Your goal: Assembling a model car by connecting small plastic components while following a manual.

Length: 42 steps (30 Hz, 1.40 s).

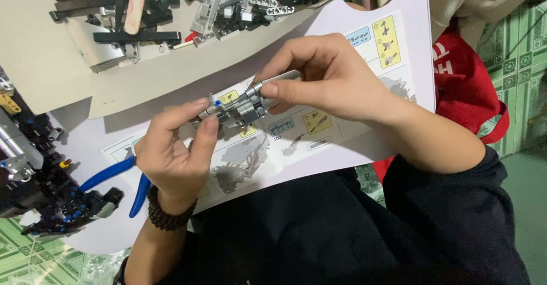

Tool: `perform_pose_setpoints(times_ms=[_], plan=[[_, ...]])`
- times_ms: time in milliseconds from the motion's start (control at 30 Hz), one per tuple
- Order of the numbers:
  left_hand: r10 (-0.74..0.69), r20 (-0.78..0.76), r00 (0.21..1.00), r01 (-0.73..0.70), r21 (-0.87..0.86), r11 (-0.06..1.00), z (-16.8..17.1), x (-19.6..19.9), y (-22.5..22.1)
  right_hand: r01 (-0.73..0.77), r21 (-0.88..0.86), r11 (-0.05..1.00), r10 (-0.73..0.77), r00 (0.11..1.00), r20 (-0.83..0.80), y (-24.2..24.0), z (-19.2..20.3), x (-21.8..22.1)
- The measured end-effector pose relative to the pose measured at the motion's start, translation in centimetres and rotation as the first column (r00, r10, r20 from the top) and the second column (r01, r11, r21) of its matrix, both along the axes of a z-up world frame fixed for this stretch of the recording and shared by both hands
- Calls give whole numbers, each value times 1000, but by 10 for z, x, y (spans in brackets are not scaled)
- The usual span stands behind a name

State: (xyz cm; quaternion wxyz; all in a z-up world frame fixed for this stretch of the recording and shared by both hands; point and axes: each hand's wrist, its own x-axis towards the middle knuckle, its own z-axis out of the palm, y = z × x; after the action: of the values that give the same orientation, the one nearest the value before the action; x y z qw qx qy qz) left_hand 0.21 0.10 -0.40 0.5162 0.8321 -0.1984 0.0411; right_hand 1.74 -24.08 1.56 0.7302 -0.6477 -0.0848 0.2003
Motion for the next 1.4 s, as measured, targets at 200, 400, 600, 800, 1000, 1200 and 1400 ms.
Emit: perform_pose_setpoints(times_ms=[200, 400, 600, 800, 1000, 1200, 1400], plan=[[10, -21, 1000, -10, -10, 1000, 3, -1, -1, 18, 45, 999, -16, 999, -44, 1, 0, 0], [-32, -35, 999, 30, -47, 998, 2, 3, -1, 11, -12, 1000, -11, 1000, 27, 2, 2, 0], [-29, -141, 990, 27, -16, 1000, 14, 4, -4, 51, -77, 996, -49, 998, 32, 6, 7, -3], [-57, 47, 997, 59, -24, 998, 5, 18, 16, 4, -99, 995, 9, 991, 133, 5, 5, -4], [-149, 59, 987, 116, 384, 916, 83, 45, 2, 7, -124, 992, 6, 995, 101, 9, 15, -10], [-290, 228, 929, 62, 679, 732, 36, 104, -19, -18, -78, 997, 27, 993, 114, 13, 13, -14], [-272, 314, 910, -44, 723, 690, 37, 123, -30, 3, -128, 992, 13, 992, 127, 17, 20, -16]])
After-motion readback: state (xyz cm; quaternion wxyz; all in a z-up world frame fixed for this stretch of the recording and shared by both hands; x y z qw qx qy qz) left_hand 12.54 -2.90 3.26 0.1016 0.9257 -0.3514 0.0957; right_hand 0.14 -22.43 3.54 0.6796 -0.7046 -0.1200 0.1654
